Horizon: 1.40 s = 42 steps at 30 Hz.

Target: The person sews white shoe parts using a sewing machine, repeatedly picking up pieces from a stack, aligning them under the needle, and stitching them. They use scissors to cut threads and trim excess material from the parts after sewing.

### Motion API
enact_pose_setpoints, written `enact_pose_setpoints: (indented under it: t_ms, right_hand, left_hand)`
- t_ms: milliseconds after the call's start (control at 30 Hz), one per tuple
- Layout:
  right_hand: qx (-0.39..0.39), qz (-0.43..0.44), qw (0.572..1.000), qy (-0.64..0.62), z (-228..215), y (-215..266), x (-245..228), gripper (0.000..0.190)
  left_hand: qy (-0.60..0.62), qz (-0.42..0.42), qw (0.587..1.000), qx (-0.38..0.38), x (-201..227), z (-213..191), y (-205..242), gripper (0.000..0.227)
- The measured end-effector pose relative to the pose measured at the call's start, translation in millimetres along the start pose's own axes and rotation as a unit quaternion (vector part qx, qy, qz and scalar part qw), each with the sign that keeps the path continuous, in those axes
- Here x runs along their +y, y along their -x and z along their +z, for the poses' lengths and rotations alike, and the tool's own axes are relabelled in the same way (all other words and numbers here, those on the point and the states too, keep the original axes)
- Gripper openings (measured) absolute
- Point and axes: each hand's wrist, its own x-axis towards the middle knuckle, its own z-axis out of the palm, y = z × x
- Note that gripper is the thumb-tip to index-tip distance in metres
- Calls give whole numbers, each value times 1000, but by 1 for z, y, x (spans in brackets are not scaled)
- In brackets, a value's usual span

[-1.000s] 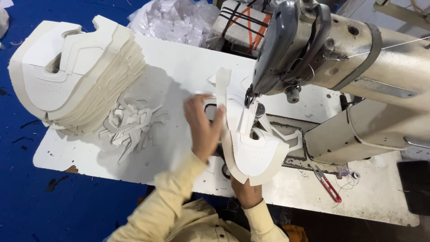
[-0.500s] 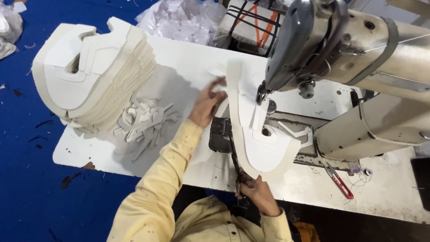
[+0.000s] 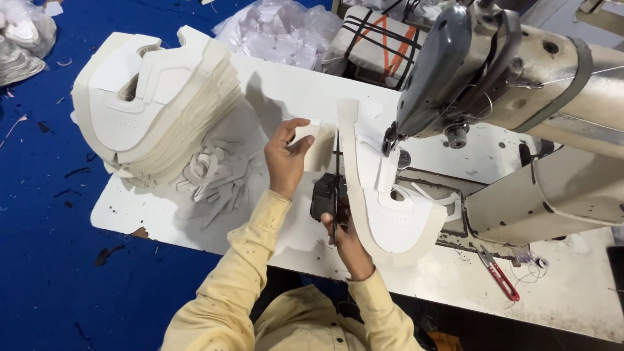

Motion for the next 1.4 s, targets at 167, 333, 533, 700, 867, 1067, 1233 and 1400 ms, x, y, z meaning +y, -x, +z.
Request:
enact_pose_setpoints:
  t_ms: [167,333,533,700,867,1067,1233,1400]
  right_hand:
    - [-52,180,967,-170,-1,2,-24,48]
    - [-21,153,987,-48,-8,22,26,44]
    - [70,-111,978,161,-48,45,105,35]
    - [196,133,943,-235,-101,44,98,48]
    - [212,-26,969,-124,-125,5,-33,66]
    - [189,89,978,-12,-132,15,-16,71]
    - [183,39,971,-147,-136,-2,-25,71]
    - [159,17,974,-161,-145,-6,-31,69]
  left_hand:
    - [205,-45,977,25,2,-15,-16,32]
    - [206,16,977,-50,40,-19,-67,35]
    - [-200,21,975,-95,4,10,-80,67]
    - [-258,98,958,-76,-1,40,2,76]
    - [-134,-3,976,-173,27,76,24,79]
    - [-39,-130,977,-161,63,79,22,46]
    - [10,-142,983,-113,65,87,37,43]
    - [69,-121,988,-65,54,96,55,49]
